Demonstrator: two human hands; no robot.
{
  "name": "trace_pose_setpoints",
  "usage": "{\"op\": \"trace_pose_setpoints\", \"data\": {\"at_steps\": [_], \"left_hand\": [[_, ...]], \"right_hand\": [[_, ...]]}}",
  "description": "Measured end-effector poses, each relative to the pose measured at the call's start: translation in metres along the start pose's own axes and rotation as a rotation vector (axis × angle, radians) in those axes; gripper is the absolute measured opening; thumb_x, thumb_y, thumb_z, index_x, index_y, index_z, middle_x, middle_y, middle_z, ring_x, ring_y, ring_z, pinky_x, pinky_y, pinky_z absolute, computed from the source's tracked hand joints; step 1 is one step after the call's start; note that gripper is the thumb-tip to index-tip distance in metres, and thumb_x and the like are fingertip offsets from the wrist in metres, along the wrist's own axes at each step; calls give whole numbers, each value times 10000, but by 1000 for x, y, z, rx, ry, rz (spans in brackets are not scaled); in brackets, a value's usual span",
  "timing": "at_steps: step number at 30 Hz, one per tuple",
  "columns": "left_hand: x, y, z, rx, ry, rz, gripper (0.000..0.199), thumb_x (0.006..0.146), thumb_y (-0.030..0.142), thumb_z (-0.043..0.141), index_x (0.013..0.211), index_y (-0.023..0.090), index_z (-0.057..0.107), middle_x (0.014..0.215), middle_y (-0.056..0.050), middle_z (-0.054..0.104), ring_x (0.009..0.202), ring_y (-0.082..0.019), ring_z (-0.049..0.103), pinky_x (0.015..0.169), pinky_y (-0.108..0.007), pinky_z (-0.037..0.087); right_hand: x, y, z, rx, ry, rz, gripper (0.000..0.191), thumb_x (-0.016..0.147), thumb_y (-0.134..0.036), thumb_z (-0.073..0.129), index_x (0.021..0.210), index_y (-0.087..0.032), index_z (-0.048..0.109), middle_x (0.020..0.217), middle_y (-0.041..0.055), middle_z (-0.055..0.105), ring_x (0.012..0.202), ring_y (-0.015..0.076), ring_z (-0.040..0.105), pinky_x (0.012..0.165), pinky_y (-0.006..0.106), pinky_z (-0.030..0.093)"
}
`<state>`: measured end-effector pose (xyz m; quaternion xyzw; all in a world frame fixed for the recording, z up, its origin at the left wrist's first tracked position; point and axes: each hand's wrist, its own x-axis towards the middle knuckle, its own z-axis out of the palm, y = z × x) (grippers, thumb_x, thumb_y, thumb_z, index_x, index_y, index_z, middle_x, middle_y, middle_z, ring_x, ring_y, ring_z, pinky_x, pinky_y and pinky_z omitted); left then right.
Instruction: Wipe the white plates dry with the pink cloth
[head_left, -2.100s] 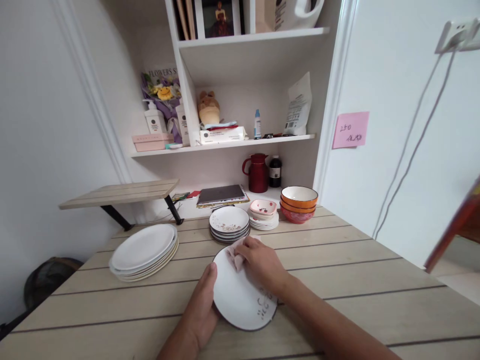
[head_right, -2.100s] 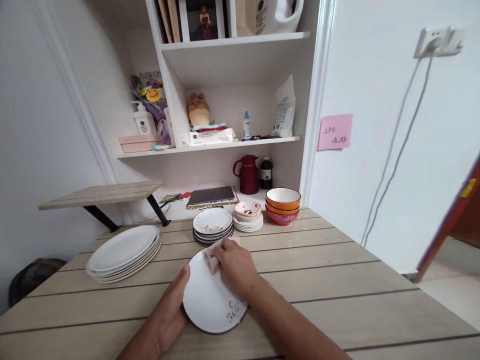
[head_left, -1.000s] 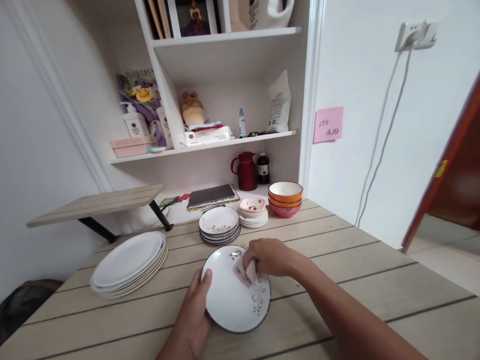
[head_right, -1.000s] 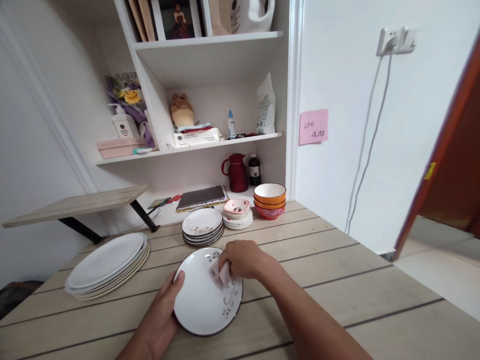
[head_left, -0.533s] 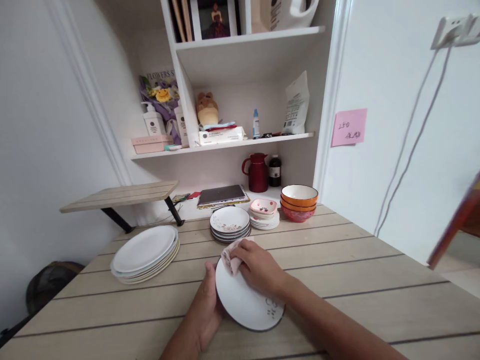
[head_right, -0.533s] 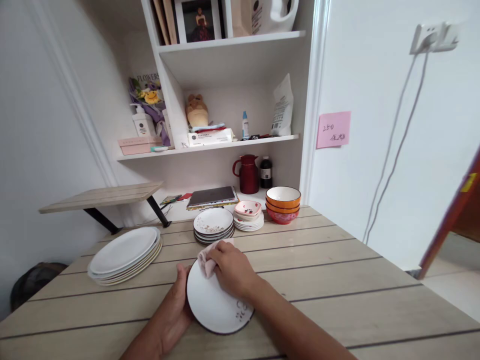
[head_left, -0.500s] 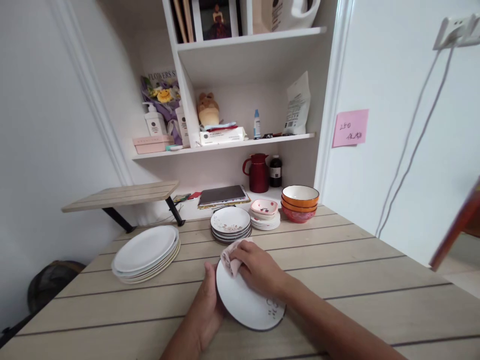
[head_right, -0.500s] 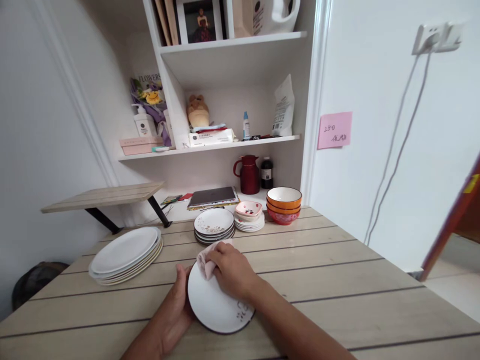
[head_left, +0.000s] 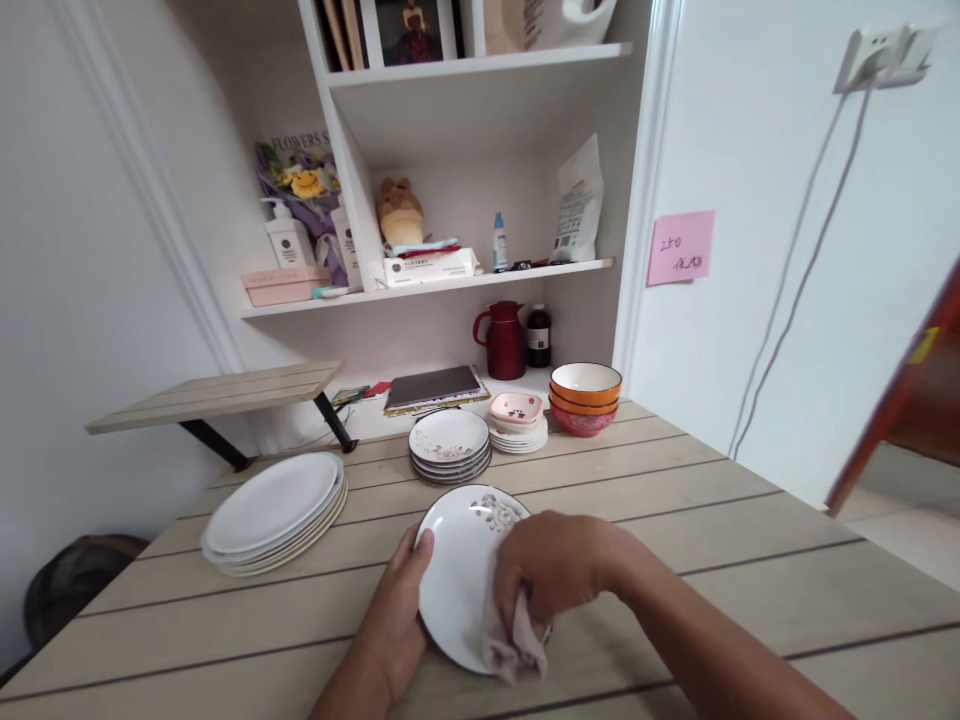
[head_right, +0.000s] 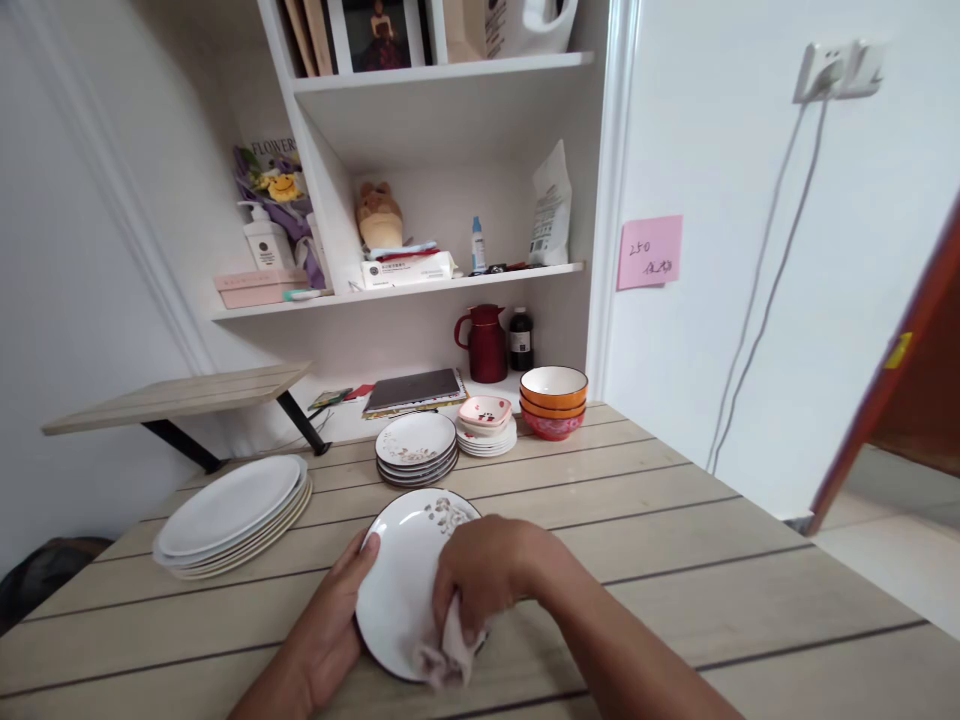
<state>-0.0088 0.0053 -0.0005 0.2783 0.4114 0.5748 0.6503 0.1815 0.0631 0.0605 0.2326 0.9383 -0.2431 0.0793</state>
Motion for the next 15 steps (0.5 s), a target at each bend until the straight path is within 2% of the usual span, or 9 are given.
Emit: {"op": "trace_pose_setpoints", "data": {"at_steps": [2,5,11,15], "left_hand": [[0,0,1,50,44,6,648,769,391,674,1349,227,436,1128,-119,699,969,-256,672,880,-390,492],[0,0,2,92,85,-8,642,754,399,688,1323,229,444,1118,-119,698,938,-247,679,844,-373,504],[-2,0,6,113,116,-13,637,745,405,696,1306,242,444,1123,-107,692,930,-225,675,805,-336,509],[-2,-2,8,124,113,22,564,744,428,691,1235,219,508,1115,-106,694,952,-231,664,820,-343,502]], "right_hand": [[-10,7,-6,-67,88,186,338,615,-184,718,893,-372,756,684,-69,687,617,138,578,515,218,347],[-12,17,-9,-54,240,315,319,611,-213,696,873,-385,755,764,-42,721,681,168,610,526,231,336],[14,25,2,-147,571,407,293,686,-246,616,939,-351,719,908,5,706,827,221,622,597,266,349],[34,17,13,-158,682,445,244,790,-210,520,963,-237,689,979,80,657,913,237,589,698,300,379]]}}
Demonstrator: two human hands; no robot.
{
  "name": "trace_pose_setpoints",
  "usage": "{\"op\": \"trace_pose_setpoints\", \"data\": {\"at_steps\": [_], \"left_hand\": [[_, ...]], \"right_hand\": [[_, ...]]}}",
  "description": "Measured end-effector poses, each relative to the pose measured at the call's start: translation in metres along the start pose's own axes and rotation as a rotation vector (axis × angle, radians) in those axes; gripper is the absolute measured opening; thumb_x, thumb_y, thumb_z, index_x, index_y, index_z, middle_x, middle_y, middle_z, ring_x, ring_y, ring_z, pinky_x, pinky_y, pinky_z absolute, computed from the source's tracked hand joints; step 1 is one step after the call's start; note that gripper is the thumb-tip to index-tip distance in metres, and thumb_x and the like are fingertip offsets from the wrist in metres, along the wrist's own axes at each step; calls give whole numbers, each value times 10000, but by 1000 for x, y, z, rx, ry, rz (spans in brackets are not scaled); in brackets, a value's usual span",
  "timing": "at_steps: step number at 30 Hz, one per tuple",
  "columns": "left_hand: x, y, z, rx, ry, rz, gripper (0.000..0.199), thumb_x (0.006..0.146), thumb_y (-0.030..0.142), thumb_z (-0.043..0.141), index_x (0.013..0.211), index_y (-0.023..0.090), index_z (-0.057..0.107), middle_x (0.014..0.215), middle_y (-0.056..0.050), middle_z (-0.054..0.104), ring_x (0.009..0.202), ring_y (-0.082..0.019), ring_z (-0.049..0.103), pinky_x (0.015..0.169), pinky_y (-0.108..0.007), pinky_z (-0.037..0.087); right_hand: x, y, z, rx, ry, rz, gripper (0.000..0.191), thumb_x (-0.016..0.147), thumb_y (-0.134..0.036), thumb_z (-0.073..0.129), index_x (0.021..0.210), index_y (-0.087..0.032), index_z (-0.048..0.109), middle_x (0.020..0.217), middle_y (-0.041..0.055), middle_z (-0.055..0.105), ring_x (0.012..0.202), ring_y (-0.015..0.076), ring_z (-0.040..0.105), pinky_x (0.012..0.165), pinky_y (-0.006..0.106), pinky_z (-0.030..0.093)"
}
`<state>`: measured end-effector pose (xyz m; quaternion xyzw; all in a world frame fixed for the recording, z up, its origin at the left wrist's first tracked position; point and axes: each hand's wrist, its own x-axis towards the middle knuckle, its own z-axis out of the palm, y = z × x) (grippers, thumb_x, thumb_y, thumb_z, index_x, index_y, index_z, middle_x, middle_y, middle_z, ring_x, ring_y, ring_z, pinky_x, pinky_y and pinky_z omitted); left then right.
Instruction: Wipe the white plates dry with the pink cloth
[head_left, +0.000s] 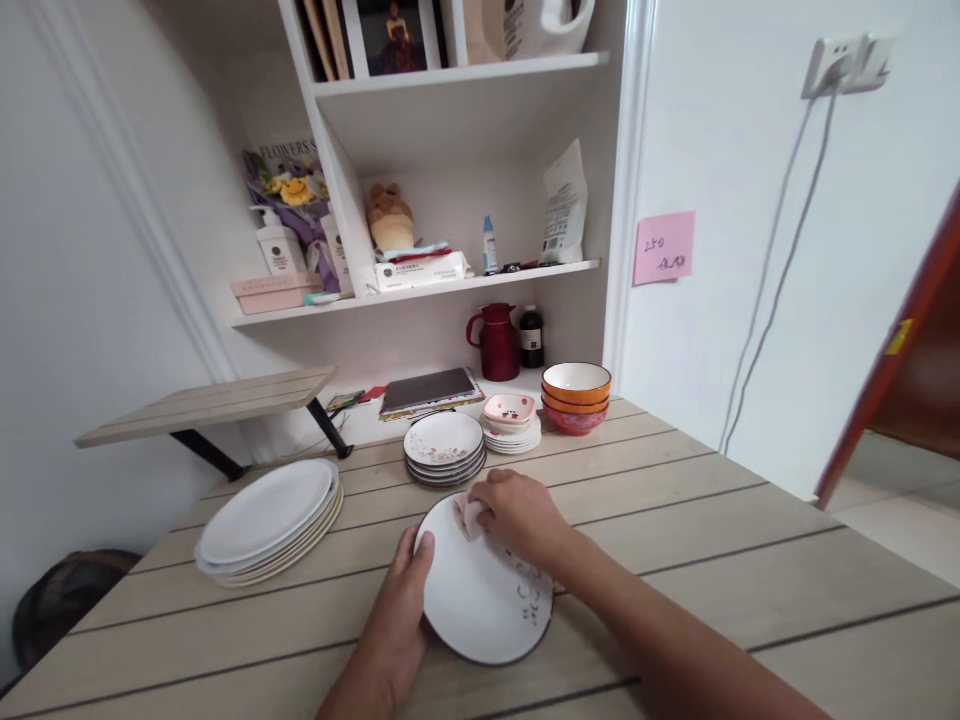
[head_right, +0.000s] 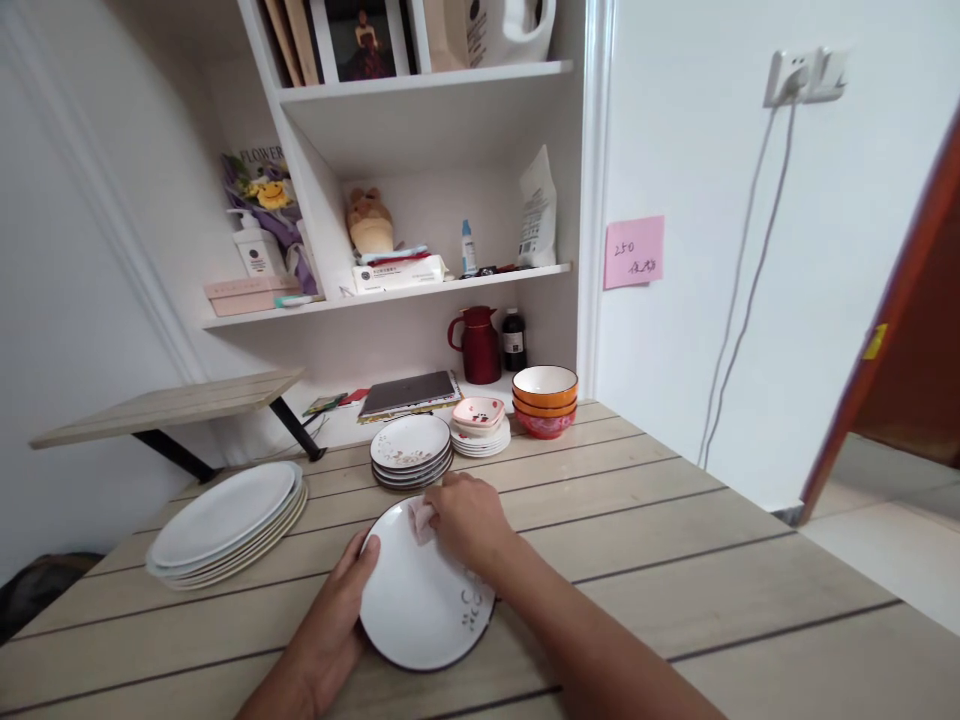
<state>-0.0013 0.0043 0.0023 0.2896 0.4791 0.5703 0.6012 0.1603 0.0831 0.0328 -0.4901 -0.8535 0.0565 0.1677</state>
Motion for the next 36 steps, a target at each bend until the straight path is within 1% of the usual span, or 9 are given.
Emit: {"op": "trace_pose_setpoints", "data": {"at_steps": [3,11,18,21,24,26,29,31,36], "left_hand": [[1,-2,-1,-48,-36,15,559,756,459,668,1229,194,535,1112,-119,696,973,-241,655,848,-357,490],[3,-2,-3,-249,-215,-35,661,763,660,506,1249,215,562,1126,-104,702,1065,-271,621,921,-384,456],[4,-2,-7,-245,-239,-70,660,783,674,443,1204,193,609,1100,-106,715,1071,-272,628,950,-393,451],[5,-1,-8,-224,-246,-82,673,781,688,431,1214,202,603,1107,-94,716,1064,-267,632,945,-388,458],[4,-1,-8,-181,-249,-78,695,777,692,441,1221,180,597,1113,-114,711,1042,-272,640,919,-384,473],[3,-1,-9,-115,-206,-66,628,788,611,528,1240,179,576,1114,-123,708,1013,-270,652,897,-383,483],[1,-1,-8,-23,-114,-19,566,763,446,665,1257,200,540,1115,-115,705,972,-258,666,854,-371,499],[-1,-1,-5,13,-73,-4,560,746,415,690,1241,202,537,1101,-115,706,949,-255,671,816,-361,510],[-5,1,1,44,-35,-5,521,750,453,670,1193,203,559,1053,-108,714,896,-245,675,756,-352,521]], "right_hand": [[0,-10,9,27,38,-36,244,823,-199,498,1002,-211,664,1004,89,631,967,227,556,800,311,377],[-2,-11,12,313,16,-401,281,768,-184,595,1034,-233,670,1022,57,596,988,209,513,892,330,363],[-7,-18,4,386,-258,-696,216,730,-224,716,937,-286,725,1037,-4,604,992,176,539,951,314,326],[-10,-19,-4,451,-489,-748,210,714,-184,728,914,-249,741,989,-12,635,929,148,572,873,227,379],[-13,-9,-16,444,-748,-703,227,694,-153,734,909,-226,747,901,-35,674,833,124,603,748,171,408],[-13,4,-25,346,-797,-570,255,678,-166,733,919,-248,747,831,-56,685,781,126,610,689,179,406],[-12,26,-37,216,-706,-337,275,666,-223,721,931,-295,743,807,-61,694,740,140,612,618,201,390],[-10,37,-39,163,-578,-212,263,672,-249,698,923,-317,739,839,-51,703,742,151,618,590,211,376],[-2,26,-18,10,-189,-61,238,761,-270,592,973,-276,699,987,37,678,895,220,606,666,262,380]]}}
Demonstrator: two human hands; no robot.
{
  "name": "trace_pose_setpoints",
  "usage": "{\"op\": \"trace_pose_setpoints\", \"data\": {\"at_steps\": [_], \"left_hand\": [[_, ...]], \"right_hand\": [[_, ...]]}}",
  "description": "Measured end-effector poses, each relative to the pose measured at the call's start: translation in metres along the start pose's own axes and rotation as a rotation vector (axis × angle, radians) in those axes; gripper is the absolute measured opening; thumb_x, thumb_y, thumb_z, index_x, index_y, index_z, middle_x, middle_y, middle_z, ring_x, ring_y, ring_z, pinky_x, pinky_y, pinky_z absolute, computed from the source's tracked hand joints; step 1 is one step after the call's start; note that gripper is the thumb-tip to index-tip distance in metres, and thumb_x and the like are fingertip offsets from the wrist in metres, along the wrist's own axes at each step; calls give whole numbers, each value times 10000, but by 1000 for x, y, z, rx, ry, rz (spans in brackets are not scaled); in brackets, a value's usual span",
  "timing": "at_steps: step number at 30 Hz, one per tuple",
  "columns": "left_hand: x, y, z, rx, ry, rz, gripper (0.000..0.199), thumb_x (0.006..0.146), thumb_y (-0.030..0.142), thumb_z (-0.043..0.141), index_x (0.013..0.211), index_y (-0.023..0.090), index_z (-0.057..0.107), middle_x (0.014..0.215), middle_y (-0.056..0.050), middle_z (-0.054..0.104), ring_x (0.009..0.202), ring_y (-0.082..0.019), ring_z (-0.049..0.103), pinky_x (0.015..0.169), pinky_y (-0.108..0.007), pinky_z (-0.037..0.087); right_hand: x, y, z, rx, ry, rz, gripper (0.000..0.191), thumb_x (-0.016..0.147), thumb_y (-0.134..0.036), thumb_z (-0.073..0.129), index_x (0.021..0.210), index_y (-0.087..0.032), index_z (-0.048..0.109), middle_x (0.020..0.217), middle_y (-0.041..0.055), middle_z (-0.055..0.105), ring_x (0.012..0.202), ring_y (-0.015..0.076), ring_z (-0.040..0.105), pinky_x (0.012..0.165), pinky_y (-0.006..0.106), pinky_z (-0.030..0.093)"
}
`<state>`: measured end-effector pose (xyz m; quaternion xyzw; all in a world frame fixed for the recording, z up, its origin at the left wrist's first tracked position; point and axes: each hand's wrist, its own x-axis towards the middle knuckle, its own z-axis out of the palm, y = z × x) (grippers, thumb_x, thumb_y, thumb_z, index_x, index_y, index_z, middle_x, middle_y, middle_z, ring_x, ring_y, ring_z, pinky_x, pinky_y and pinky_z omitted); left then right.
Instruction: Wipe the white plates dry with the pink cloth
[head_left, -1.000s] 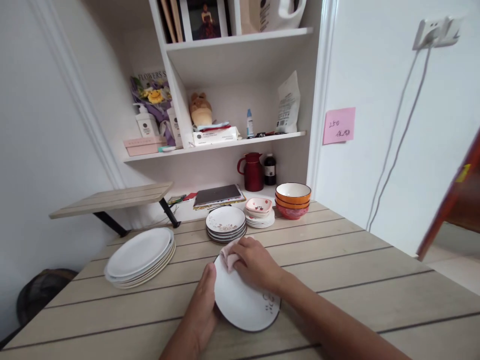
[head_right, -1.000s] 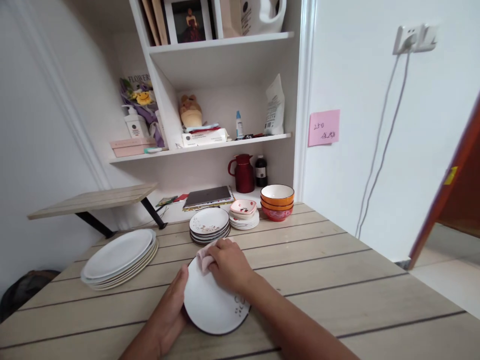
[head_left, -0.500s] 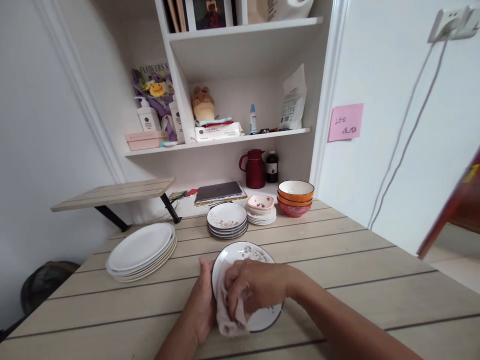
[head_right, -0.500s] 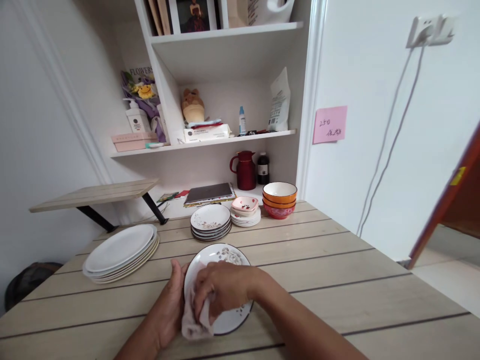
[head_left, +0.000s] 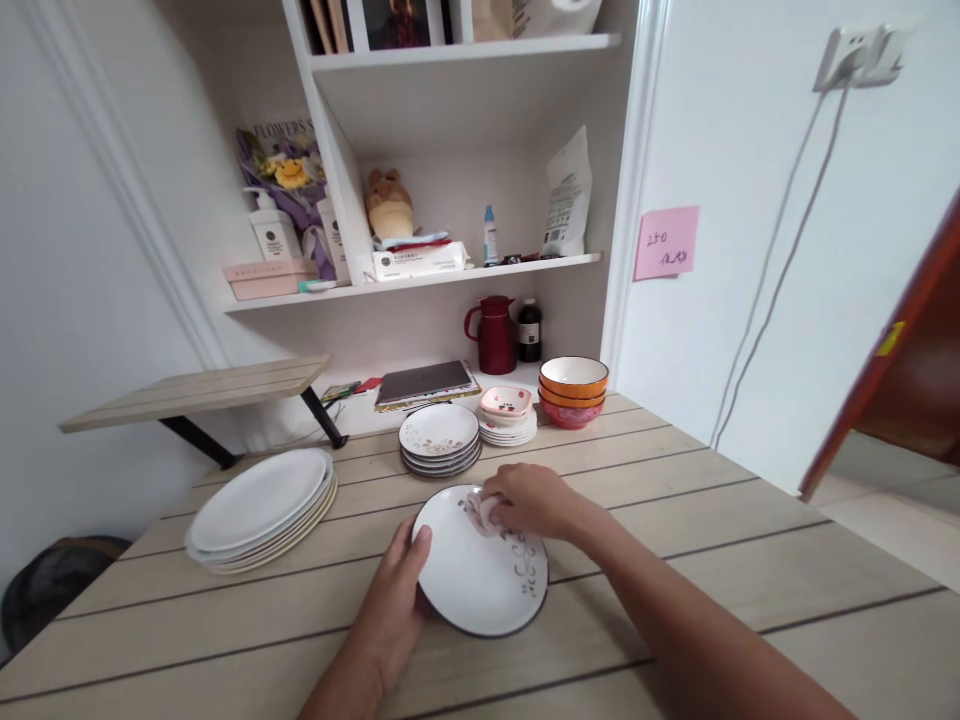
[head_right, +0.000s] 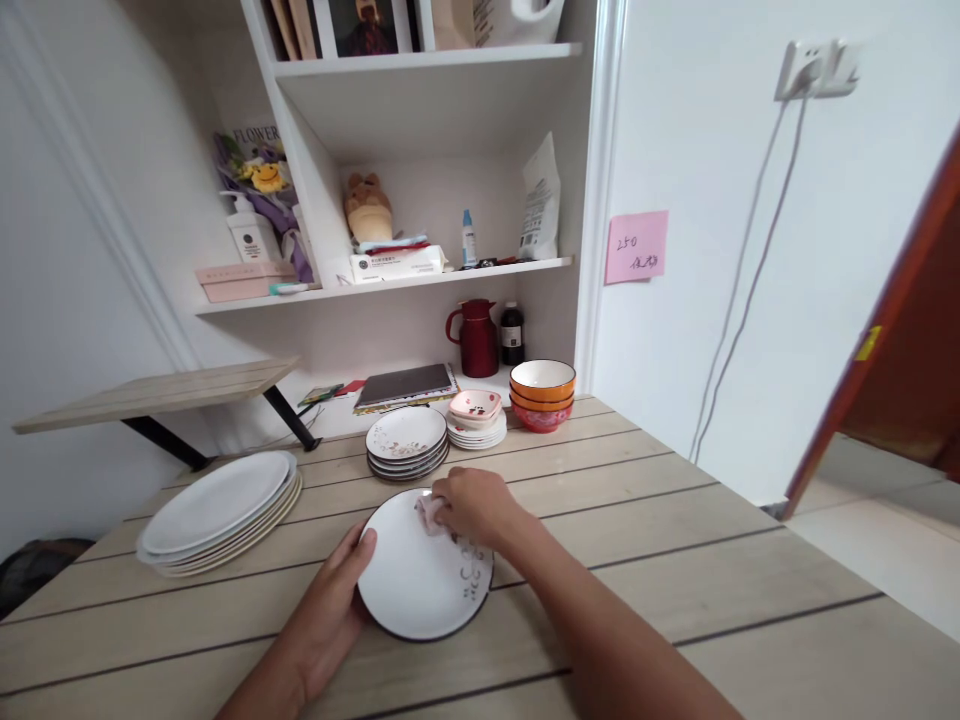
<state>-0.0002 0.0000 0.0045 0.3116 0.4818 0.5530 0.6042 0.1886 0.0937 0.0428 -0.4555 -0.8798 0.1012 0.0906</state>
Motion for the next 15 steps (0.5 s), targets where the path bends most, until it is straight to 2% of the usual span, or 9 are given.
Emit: {"op": "trace_pose_setpoints", "data": {"at_steps": [2,4,8,12,15], "left_hand": [[0,-1,0,-30,3,4,508,747,445,678,1177,198,569,1043,-102,716,905,-237,672,781,-345,513],[2,-2,-2,-78,-8,7,510,745,427,687,1181,188,572,1045,-103,716,936,-234,664,821,-342,499],[8,-6,-5,-172,-88,-10,559,789,485,621,1245,170,553,1086,-124,708,1015,-254,640,884,-366,474],[10,-5,-6,-225,-194,-1,660,799,652,460,1239,172,572,1127,-128,698,1069,-270,618,915,-384,464],[8,-1,-5,-206,-221,-37,649,806,634,469,1234,160,581,1126,-136,699,1050,-285,631,908,-400,473]], "right_hand": [[5,-13,13,-9,64,31,244,829,-264,510,1010,-227,670,1026,83,646,907,228,597,701,286,387],[8,-25,23,-8,105,29,260,863,-253,466,1054,-220,638,1054,89,620,945,228,581,738,295,390],[7,-32,31,91,161,-144,262,847,-224,508,1080,-253,624,1049,57,597,1000,214,547,799,287,388],[4,-33,27,223,60,-410,247,787,-193,605,1013,-274,665,1021,25,590,961,183,549,814,261,392],[1,-39,23,287,-71,-610,236,759,-172,656,973,-266,687,992,0,591,929,153,560,823,231,394]]}}
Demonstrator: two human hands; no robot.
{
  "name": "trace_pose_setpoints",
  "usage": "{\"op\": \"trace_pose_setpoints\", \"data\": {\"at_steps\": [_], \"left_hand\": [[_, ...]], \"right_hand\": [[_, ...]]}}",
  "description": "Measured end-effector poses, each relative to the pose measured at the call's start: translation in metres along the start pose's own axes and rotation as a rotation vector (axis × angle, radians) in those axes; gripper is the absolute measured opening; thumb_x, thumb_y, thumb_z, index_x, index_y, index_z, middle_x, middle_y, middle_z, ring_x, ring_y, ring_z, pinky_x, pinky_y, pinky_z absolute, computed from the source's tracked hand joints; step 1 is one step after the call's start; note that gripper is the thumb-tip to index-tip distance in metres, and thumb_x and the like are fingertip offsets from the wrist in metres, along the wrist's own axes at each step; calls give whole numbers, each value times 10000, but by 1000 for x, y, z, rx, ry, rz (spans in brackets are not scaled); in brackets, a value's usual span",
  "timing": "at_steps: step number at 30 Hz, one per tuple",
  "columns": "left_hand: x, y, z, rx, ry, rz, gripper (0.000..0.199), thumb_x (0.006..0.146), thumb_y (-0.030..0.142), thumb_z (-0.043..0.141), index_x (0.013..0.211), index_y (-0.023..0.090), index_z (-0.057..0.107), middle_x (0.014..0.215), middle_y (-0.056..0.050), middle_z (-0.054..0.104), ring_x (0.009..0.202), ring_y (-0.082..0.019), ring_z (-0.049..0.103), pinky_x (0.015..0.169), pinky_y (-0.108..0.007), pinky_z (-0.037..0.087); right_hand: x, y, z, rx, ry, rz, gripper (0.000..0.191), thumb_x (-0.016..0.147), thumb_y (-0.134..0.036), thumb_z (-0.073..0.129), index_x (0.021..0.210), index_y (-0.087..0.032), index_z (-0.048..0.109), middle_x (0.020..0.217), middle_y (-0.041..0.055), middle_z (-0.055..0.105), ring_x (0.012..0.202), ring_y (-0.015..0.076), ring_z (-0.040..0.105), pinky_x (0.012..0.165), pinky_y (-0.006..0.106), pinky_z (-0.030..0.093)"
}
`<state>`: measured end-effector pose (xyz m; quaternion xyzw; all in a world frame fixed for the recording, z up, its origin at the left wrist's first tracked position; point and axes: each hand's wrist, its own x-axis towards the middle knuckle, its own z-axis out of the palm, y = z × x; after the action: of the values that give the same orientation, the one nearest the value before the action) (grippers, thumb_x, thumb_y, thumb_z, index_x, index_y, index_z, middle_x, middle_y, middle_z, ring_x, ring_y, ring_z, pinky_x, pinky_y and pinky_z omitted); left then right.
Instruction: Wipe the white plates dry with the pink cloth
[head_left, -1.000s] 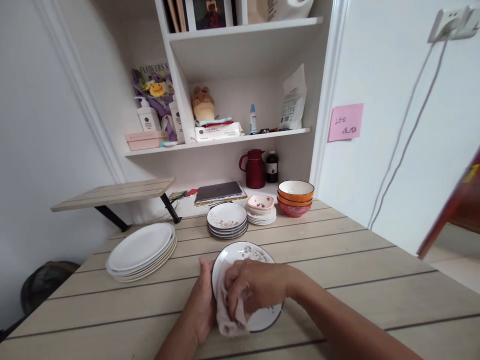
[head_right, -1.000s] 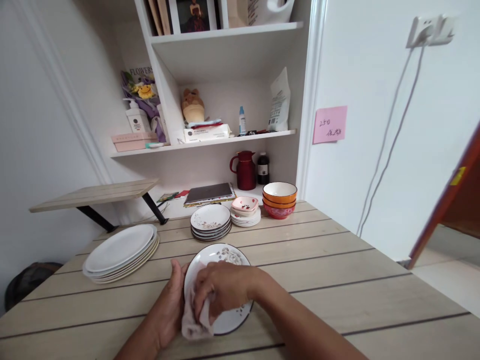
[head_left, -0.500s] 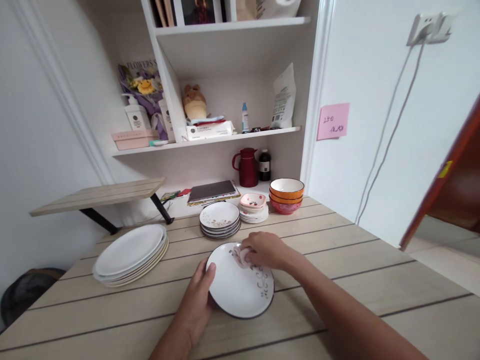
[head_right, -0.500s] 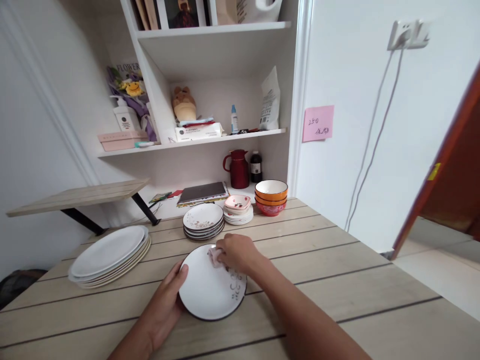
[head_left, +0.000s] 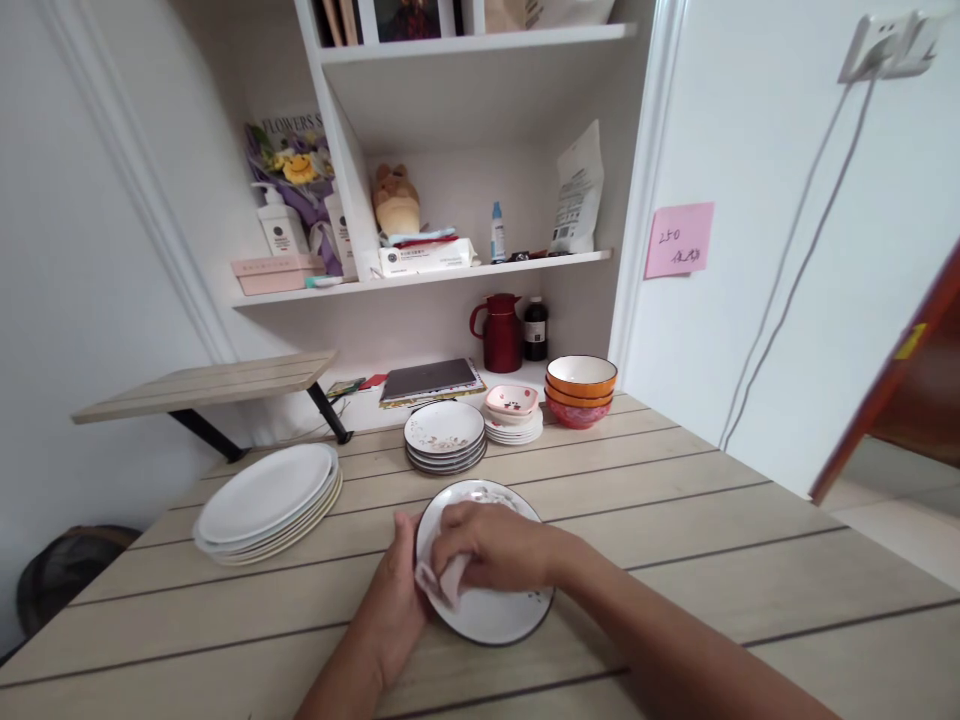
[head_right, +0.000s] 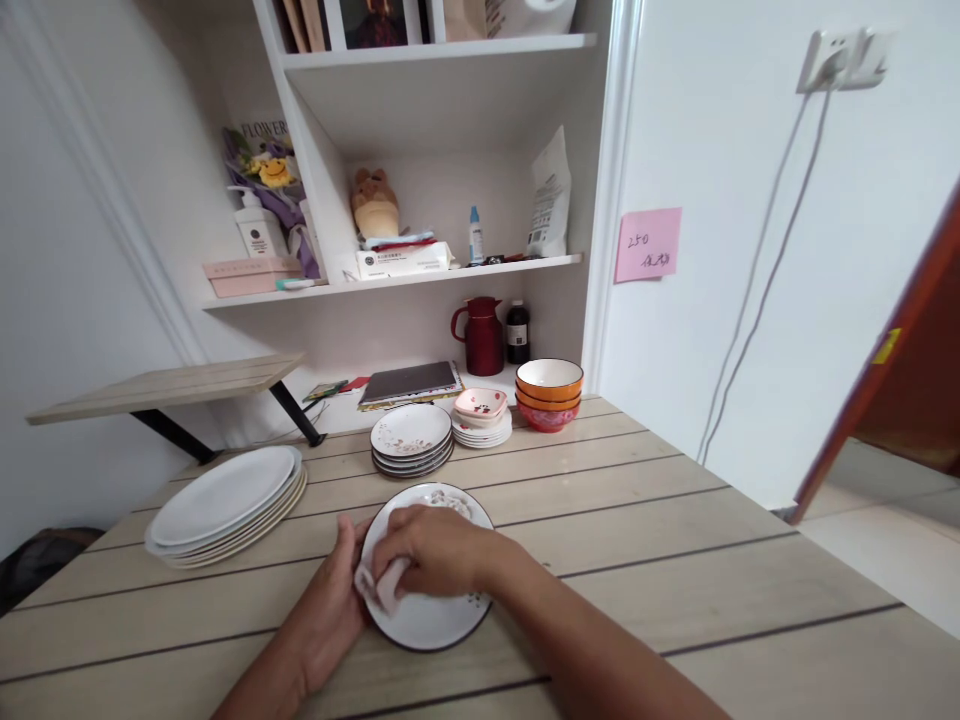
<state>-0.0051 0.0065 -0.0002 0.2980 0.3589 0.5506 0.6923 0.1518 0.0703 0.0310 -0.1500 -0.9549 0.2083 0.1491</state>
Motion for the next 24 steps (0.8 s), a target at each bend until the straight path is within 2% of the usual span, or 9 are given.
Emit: {"op": "trace_pose_setpoints", "data": {"at_steps": [4,6,8,11,15,18,20,22,24], "left_hand": [[-4,4,2,43,54,-33,569,812,488,584,1279,165,536,1104,-136,708,987,-284,664,886,-412,490],[-4,4,0,64,103,-6,566,784,407,653,1288,191,514,1107,-119,708,967,-266,672,878,-396,495],[-4,3,-1,96,152,10,563,752,356,697,1264,199,523,1101,-113,709,950,-253,678,868,-381,500],[-3,1,-2,124,193,22,535,736,350,712,1220,193,546,1063,-114,718,937,-255,681,851,-381,506],[-4,2,0,86,211,47,540,729,340,718,1216,200,533,1041,-103,723,955,-255,675,853,-379,505],[-5,4,0,22,203,67,589,714,320,730,1249,201,514,1073,-115,714,962,-267,673,861,-396,504],[-6,5,0,-7,186,74,615,709,312,732,1270,199,505,1091,-129,709,957,-279,676,864,-411,504],[-6,6,-1,-33,177,81,640,708,308,733,1289,193,492,1110,-142,702,954,-289,678,866,-421,505],[-6,6,-2,-58,190,87,669,700,304,737,1304,187,474,1127,-150,694,954,-299,679,867,-430,506]], "right_hand": [[-3,-7,-8,170,-283,-100,226,739,-110,676,933,-224,704,922,-32,626,860,116,585,780,176,408],[-9,-6,-16,193,-407,-39,239,707,-95,697,909,-221,714,855,-49,643,788,109,595,726,171,415],[-18,0,-26,132,-448,81,256,667,-105,719,885,-239,728,787,-58,648,721,116,592,658,186,409],[-31,16,-39,-23,-275,286,279,639,-118,705,861,-283,740,779,-45,648,706,140,583,608,213,384],[-35,33,-44,-123,58,453,320,669,-127,650,913,-318,732,930,8,628,831,179,581,702,256,407],[-30,34,-41,-132,171,426,296,655,-192,714,925,-311,727,1208,47,543,1061,246,528,893,365,392],[-27,30,-40,-119,231,391,290,642,-237,748,922,-307,725,1391,45,412,1240,303,401,996,446,315],[-25,25,-40,-37,250,341,280,657,-241,741,932,-293,721,1410,43,405,1312,306,320,1018,443,301],[-24,21,-39,120,219,319,269,672,-197,708,932,-264,709,1240,50,557,1213,260,443,940,365,389]]}}
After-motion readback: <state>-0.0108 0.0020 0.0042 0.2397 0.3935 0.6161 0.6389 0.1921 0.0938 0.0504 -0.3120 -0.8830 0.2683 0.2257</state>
